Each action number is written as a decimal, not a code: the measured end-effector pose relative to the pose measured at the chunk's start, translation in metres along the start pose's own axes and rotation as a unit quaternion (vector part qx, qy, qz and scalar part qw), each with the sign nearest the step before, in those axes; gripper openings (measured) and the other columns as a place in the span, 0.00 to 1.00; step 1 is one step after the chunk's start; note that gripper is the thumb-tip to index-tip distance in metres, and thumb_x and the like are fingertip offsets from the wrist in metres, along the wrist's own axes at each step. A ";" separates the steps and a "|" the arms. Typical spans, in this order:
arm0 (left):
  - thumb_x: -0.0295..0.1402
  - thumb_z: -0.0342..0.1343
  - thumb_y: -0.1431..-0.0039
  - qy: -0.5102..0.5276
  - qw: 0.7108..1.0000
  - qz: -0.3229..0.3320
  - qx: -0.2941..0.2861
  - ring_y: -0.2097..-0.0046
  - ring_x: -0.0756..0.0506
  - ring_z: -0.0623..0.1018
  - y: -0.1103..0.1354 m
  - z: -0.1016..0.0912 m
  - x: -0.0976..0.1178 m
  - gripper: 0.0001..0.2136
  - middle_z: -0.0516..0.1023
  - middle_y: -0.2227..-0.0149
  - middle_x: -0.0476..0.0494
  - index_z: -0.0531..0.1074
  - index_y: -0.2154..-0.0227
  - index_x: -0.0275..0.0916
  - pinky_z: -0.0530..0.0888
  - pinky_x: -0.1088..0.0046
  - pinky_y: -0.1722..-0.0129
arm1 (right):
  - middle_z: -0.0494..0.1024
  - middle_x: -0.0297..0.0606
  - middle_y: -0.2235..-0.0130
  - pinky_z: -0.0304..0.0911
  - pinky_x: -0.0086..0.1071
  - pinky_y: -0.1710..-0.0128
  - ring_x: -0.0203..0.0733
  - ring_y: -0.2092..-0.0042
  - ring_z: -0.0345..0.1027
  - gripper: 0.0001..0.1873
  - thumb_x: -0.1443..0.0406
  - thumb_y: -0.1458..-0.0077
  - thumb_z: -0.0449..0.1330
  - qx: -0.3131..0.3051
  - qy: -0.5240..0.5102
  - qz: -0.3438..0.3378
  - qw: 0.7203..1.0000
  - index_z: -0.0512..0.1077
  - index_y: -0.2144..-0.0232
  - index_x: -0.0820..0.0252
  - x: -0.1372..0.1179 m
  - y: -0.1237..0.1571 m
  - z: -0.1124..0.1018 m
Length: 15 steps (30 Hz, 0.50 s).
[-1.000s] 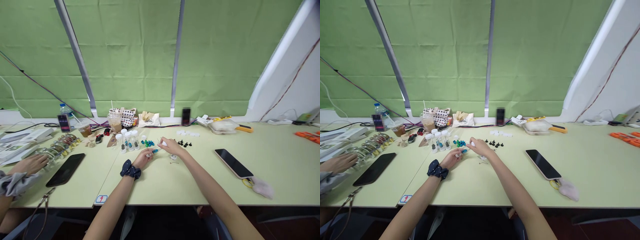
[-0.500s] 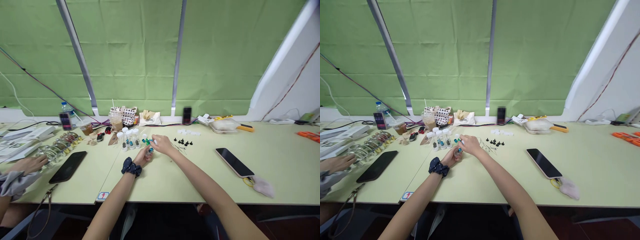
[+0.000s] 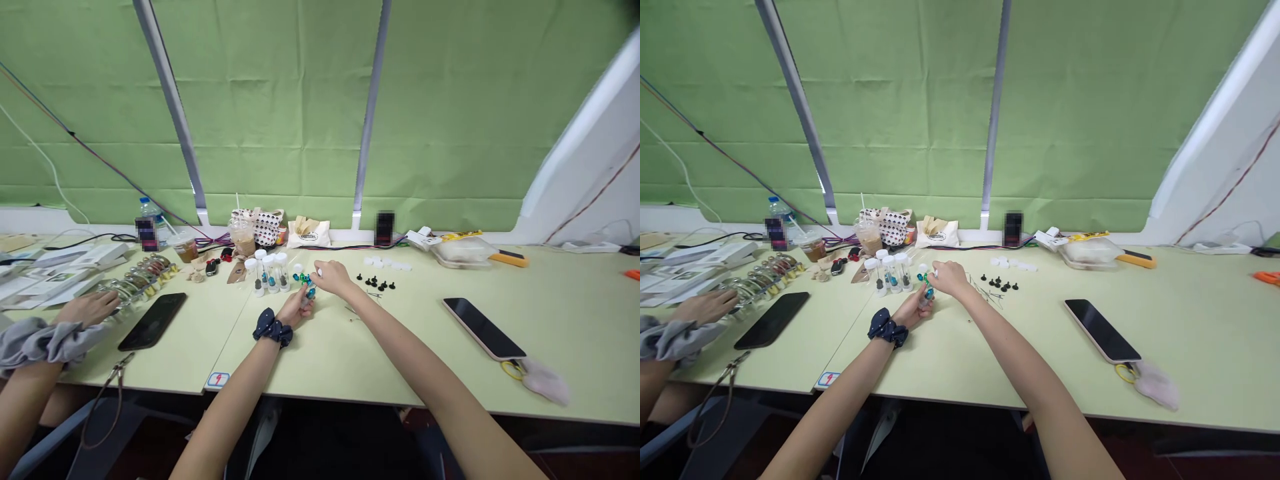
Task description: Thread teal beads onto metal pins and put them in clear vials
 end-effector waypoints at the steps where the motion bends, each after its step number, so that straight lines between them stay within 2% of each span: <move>1: 0.51 0.56 0.51 0.004 1.000 0.000 0.002 0.83 0.58 0.59 0.000 0.000 0.000 0.21 0.65 0.79 0.50 0.65 0.73 0.34 0.51 0.82 0.85 | 0.77 0.42 0.69 0.52 0.30 0.69 0.45 0.66 0.68 0.13 0.58 0.46 0.51 0.005 0.002 0.002 1.000 0.71 0.66 0.59 -0.001 -0.001 0.001; 7: 0.50 0.56 0.51 0.029 0.999 -0.005 0.016 0.83 0.58 0.58 -0.001 0.000 0.000 0.20 0.65 0.79 0.50 0.64 0.73 0.34 0.50 0.83 0.85 | 0.76 0.42 0.70 0.52 0.30 0.68 0.45 0.66 0.68 0.13 0.61 0.46 0.49 0.047 -0.016 0.042 0.998 0.71 0.64 0.60 -0.006 -0.004 0.013; 15: 0.49 0.55 0.49 0.065 0.997 -0.023 0.020 0.82 0.57 0.60 0.000 -0.004 0.002 0.20 0.64 0.79 0.50 0.65 0.73 0.34 0.52 0.83 0.86 | 0.76 0.42 0.68 0.52 0.30 0.68 0.45 0.65 0.68 0.13 0.60 0.45 0.49 0.037 -0.036 0.032 0.998 0.70 0.64 0.59 -0.016 -0.010 0.011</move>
Point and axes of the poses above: each hand's wrist, its own y-axis away from the middle knuckle, its own z-axis out of the palm, x = y × z, the point moved 1 cm from there along -y, towards the middle knuckle
